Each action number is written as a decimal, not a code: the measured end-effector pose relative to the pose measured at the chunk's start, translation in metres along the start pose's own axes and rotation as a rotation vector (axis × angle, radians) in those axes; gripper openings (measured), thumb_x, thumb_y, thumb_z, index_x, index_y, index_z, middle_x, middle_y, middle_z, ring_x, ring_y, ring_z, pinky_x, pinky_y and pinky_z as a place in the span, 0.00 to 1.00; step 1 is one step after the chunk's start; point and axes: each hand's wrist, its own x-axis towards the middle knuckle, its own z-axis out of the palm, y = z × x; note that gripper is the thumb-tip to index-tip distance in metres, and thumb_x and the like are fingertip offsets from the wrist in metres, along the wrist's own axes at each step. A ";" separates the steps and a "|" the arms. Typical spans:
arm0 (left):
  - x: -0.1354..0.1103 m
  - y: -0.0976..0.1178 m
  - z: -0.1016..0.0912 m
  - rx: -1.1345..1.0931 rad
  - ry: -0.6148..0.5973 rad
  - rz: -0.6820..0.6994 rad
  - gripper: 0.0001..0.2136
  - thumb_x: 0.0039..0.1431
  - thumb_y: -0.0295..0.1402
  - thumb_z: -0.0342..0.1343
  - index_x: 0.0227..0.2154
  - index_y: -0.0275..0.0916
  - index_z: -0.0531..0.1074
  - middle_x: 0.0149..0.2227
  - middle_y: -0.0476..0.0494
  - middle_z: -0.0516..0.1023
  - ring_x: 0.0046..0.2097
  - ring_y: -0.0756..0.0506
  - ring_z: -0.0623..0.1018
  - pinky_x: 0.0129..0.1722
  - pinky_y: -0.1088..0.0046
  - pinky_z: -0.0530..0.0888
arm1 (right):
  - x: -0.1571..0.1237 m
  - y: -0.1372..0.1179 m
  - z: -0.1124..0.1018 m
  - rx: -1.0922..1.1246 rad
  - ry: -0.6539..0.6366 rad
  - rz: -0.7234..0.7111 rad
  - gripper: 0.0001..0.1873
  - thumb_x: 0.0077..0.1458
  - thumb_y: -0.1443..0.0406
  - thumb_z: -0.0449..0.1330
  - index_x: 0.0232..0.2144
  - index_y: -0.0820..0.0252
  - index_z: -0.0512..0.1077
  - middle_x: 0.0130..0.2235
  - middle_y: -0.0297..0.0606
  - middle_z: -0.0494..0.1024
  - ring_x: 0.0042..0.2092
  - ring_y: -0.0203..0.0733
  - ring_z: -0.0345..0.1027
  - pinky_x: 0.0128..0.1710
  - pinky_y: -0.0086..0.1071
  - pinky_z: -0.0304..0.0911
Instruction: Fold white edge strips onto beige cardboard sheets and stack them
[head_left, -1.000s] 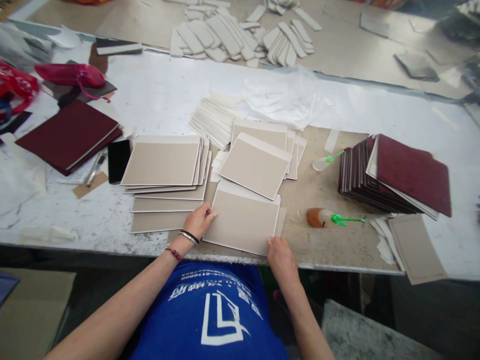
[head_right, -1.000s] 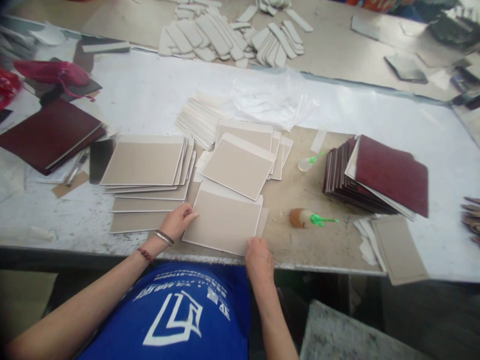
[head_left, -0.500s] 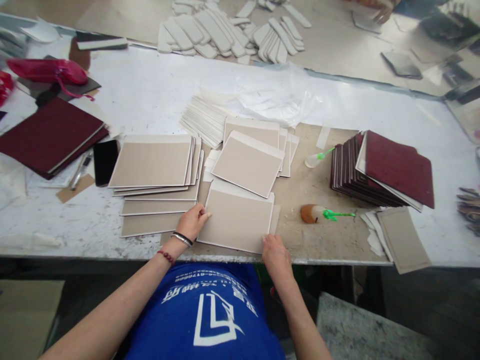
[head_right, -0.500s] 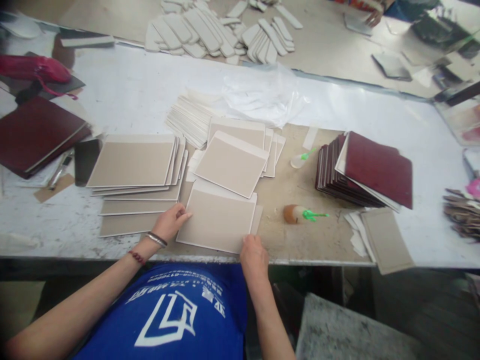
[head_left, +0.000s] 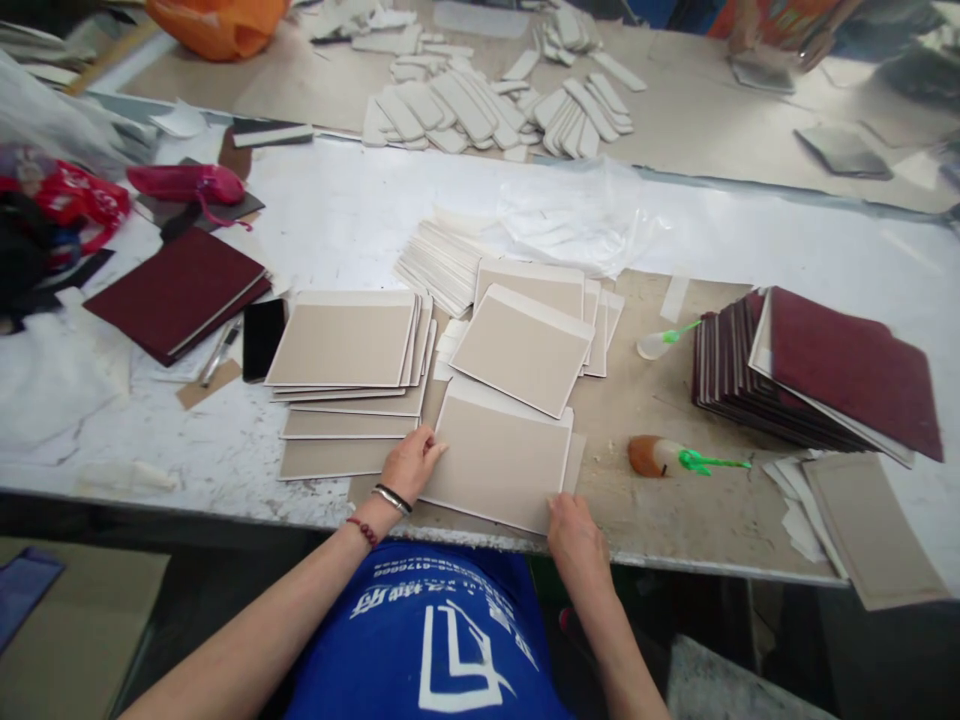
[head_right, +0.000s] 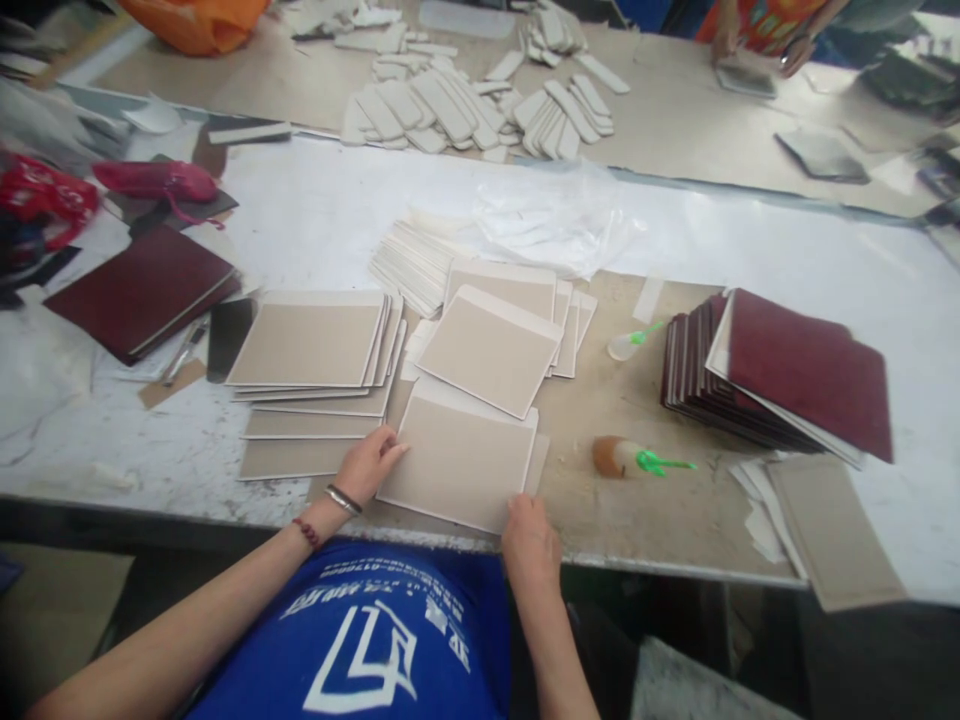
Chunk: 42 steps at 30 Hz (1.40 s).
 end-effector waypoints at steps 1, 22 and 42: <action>0.000 0.000 0.000 0.002 0.007 0.003 0.05 0.53 0.34 0.50 0.26 0.40 0.62 0.24 0.51 0.66 0.28 0.49 0.67 0.29 0.74 0.62 | 0.000 0.001 0.001 -0.003 0.008 -0.007 0.14 0.59 0.65 0.43 0.31 0.61 0.67 0.32 0.39 0.69 0.26 0.34 0.66 0.23 0.28 0.53; -0.020 -0.010 0.010 0.327 -0.071 0.351 0.23 0.53 0.43 0.52 0.52 0.47 0.60 0.34 0.44 0.61 0.37 0.44 0.65 0.38 0.70 0.65 | 0.001 -0.003 -0.004 0.045 -0.042 0.041 0.14 0.59 0.65 0.43 0.31 0.61 0.67 0.32 0.38 0.68 0.30 0.34 0.65 0.27 0.27 0.54; -0.026 0.008 0.000 0.607 -0.098 0.427 0.29 0.51 0.50 0.50 0.55 0.46 0.56 0.35 0.39 0.65 0.37 0.40 0.66 0.36 0.64 0.66 | -0.002 -0.005 -0.005 0.047 -0.040 0.064 0.14 0.60 0.64 0.42 0.33 0.60 0.66 0.34 0.39 0.70 0.30 0.37 0.68 0.26 0.29 0.55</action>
